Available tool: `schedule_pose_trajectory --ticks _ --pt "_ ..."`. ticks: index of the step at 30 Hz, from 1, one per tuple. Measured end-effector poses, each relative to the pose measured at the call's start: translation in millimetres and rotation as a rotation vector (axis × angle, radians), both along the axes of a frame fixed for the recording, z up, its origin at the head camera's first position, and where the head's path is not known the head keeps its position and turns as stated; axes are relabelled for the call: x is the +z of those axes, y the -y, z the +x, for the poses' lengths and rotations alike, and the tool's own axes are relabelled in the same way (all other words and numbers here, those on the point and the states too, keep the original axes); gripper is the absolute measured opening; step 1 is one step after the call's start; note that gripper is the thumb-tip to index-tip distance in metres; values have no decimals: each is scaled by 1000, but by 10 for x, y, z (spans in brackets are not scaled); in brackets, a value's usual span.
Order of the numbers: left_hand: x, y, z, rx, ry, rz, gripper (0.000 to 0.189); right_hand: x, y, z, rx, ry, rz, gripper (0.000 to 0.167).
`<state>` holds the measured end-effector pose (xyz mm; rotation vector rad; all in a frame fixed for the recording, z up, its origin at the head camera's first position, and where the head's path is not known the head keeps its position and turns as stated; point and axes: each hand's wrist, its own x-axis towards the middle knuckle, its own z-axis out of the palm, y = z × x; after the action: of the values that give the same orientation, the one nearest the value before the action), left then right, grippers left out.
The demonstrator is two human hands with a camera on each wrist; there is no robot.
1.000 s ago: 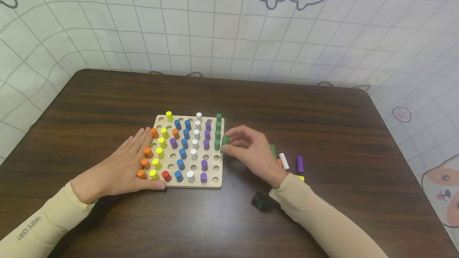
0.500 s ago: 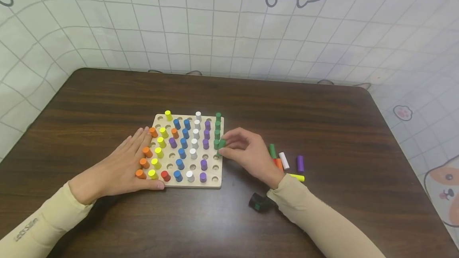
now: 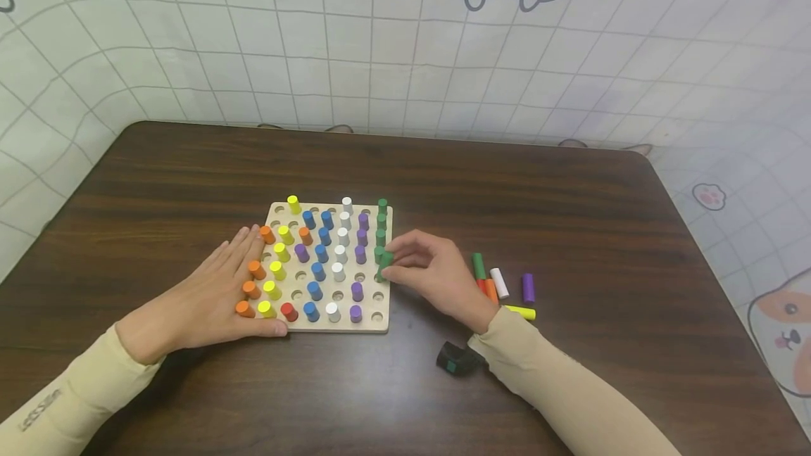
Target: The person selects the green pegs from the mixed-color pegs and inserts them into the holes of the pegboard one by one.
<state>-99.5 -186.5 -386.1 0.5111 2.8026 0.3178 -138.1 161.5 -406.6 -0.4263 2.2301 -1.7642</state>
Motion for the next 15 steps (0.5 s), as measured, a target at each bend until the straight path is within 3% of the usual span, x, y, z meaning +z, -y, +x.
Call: schedule_pose_trajectory --ticks 15 --pt "16 -9 -1 0 9 2 138 15 0 16 35 -20 12 30"
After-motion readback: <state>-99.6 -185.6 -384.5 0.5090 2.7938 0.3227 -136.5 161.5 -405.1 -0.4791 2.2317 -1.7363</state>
